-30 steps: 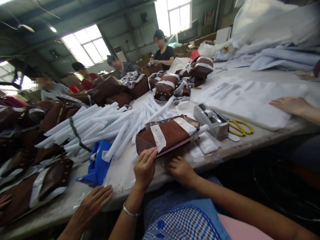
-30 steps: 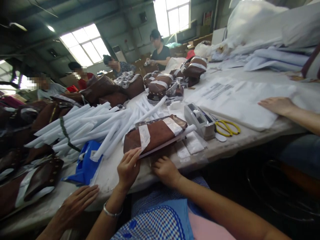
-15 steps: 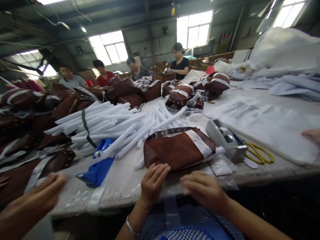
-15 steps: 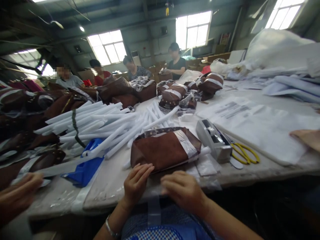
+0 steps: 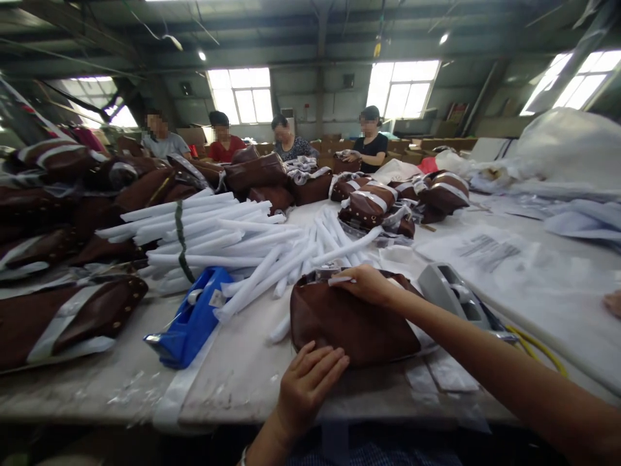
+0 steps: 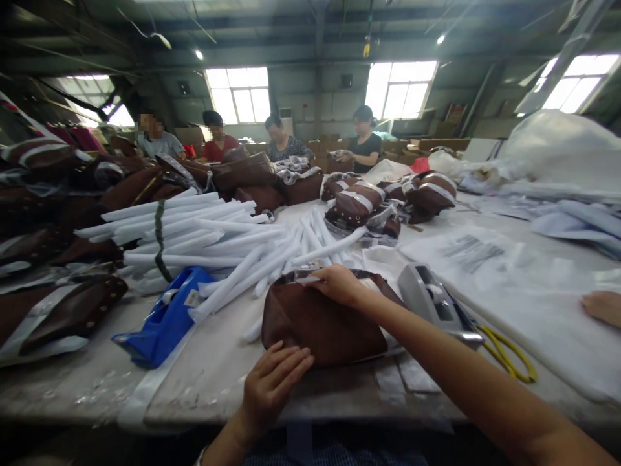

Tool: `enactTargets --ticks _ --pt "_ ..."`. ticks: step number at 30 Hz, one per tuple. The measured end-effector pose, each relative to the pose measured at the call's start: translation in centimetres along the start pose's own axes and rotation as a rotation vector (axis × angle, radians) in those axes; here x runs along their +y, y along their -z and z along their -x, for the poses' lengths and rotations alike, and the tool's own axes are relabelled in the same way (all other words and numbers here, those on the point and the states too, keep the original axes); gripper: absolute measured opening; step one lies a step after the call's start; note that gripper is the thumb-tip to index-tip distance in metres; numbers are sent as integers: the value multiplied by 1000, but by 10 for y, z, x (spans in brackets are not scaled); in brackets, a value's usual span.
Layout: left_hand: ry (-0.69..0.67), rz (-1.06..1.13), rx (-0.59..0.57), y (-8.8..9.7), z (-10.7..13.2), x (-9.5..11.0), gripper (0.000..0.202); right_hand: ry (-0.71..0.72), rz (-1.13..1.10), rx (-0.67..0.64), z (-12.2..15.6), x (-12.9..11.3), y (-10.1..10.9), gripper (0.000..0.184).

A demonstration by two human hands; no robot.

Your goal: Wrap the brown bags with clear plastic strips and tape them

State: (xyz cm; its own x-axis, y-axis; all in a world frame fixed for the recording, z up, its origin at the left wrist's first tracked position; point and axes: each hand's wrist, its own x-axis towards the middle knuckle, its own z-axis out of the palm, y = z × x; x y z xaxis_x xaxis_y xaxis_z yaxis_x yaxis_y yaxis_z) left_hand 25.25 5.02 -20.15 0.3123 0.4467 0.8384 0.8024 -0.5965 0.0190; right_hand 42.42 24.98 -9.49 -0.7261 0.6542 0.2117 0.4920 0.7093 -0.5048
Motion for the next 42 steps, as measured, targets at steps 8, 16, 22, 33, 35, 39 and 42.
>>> enactTargets --ticks 8,16,22,33,35,39,42 --pt "-42 19 2 7 -2 3 31 10 -71 -127 -59 -13 -9 27" --pt "-33 7 13 7 -4 1 29 -93 -289 -76 -76 -19 -20 19" --pt "-15 5 -2 6 -2 3 29 -12 -309 -81 -59 -39 -6 28" --pt "-16 24 -36 4 7 2 29 262 -141 96 64 -69 -45 48" --pt "30 27 -9 2 11 3 27 275 -147 165 75 -63 -59 48" --pt "179 2 87 -2 17 3 26 311 -105 265 89 -58 -74 39" --pt "278 11 130 -3 16 3 38 381 -41 327 96 -59 -82 31"
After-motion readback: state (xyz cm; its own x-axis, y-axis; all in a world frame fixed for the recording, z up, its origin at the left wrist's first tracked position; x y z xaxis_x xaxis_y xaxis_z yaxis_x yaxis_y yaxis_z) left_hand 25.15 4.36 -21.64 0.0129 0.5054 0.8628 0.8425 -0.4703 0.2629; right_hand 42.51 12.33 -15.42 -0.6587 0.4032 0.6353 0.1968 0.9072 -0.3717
